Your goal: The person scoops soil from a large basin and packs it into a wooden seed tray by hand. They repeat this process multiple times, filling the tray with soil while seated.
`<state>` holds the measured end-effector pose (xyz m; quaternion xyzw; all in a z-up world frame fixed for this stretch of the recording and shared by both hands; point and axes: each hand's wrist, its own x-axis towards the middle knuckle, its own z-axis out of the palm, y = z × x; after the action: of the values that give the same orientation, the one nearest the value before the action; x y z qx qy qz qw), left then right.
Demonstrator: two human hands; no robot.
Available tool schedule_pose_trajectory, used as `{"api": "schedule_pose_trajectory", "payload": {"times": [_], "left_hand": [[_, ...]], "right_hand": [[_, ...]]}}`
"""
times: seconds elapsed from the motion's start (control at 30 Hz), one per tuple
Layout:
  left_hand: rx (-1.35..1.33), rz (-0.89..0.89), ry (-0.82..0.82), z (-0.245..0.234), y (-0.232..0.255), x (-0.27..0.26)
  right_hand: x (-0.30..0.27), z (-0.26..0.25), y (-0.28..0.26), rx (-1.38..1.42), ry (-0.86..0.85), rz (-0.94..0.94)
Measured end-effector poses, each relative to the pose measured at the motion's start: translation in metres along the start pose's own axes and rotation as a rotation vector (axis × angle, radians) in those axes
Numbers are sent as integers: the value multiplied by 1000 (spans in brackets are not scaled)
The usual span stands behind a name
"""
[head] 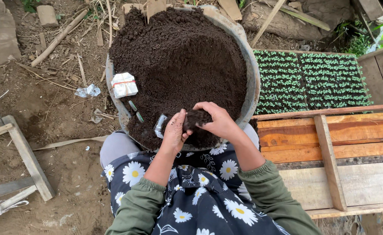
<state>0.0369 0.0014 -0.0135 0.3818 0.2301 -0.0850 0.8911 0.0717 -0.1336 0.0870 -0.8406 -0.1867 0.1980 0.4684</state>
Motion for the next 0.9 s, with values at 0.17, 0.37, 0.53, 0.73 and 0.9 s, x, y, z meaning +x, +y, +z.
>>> {"api": "schedule_pose_trajectory", "payload": {"times": [0.17,0.37,0.53,0.73,0.9], "left_hand": [[-38,-81,-138,-4,-5,-1],[-222,-404,-212,5,14,-27],[-216,-538,-250,15,20,-33],[1042,295,-33,21,-9,-48],[1935,1214,-59,20,-35,-39]], "right_hand": [[2,11,17,-8,27,-71],[-14,-8,-42,-76,-395,-193],[-16,-16,-29,-203,-466,-215],[-40,-54,0,-293,-175,-136],[-69,-92,29,-252,-48,80]]}}
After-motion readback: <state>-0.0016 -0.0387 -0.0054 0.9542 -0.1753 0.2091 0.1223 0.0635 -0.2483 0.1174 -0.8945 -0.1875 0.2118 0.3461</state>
